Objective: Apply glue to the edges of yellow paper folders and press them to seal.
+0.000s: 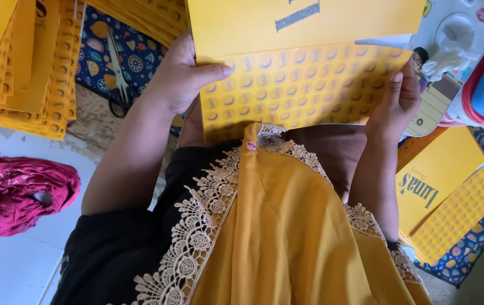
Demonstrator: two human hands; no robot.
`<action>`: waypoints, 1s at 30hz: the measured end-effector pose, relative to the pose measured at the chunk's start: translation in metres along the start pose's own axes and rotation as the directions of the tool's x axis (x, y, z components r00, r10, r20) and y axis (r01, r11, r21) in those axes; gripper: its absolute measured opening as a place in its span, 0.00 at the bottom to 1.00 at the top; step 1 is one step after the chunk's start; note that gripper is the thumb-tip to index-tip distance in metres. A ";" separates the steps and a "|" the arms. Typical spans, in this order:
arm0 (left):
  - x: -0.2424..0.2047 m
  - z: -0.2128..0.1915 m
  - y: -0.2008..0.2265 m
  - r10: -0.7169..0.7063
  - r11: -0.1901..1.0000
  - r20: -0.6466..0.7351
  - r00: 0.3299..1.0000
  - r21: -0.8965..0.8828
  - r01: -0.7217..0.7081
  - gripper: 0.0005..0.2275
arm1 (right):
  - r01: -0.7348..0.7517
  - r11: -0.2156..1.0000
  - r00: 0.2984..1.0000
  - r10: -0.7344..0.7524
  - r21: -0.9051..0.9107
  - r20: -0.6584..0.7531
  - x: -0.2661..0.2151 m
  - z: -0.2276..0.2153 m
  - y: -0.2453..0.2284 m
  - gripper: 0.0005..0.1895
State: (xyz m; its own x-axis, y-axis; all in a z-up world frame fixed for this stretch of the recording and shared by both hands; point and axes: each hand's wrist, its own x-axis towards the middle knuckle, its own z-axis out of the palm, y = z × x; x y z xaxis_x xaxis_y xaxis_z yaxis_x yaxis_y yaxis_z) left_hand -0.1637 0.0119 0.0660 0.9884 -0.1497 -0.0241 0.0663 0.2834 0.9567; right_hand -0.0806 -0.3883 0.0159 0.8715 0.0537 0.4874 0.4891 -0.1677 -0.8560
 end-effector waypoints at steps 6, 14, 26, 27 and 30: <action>-0.011 0.013 0.019 0.074 0.985 0.046 0.996 0.153 -0.080 0.19 | -0.045 0.997 0.999 0.047 0.059 -0.025 0.000 -0.003 0.001 0.17; -0.011 0.012 0.008 0.101 0.985 0.024 0.995 0.138 -0.104 0.17 | -0.059 0.997 0.997 0.062 0.058 -0.049 -0.001 -0.006 0.008 0.17; -0.011 0.007 0.004 0.140 0.972 0.007 0.990 0.189 -0.139 0.13 | -0.078 0.995 0.993 0.083 0.063 -0.078 -0.002 -0.001 0.004 0.13; -0.010 0.007 0.002 0.143 0.973 -0.005 0.990 0.184 -0.140 0.13 | -0.061 0.996 0.995 0.066 0.067 -0.077 -0.002 -0.001 0.002 0.12; -0.010 0.005 0.000 0.195 0.968 -0.018 0.981 0.163 -0.189 0.14 | -0.017 0.996 0.997 0.024 0.083 -0.078 -0.002 0.002 0.004 0.14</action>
State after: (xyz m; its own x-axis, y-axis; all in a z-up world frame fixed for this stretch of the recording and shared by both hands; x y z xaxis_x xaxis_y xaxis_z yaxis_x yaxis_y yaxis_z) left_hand -0.1742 0.0091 0.0679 0.9847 -0.0750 0.1574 -0.1450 0.1483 0.9783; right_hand -0.0797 -0.3873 0.0110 0.8775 -0.0269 0.4788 0.4752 -0.0865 -0.8756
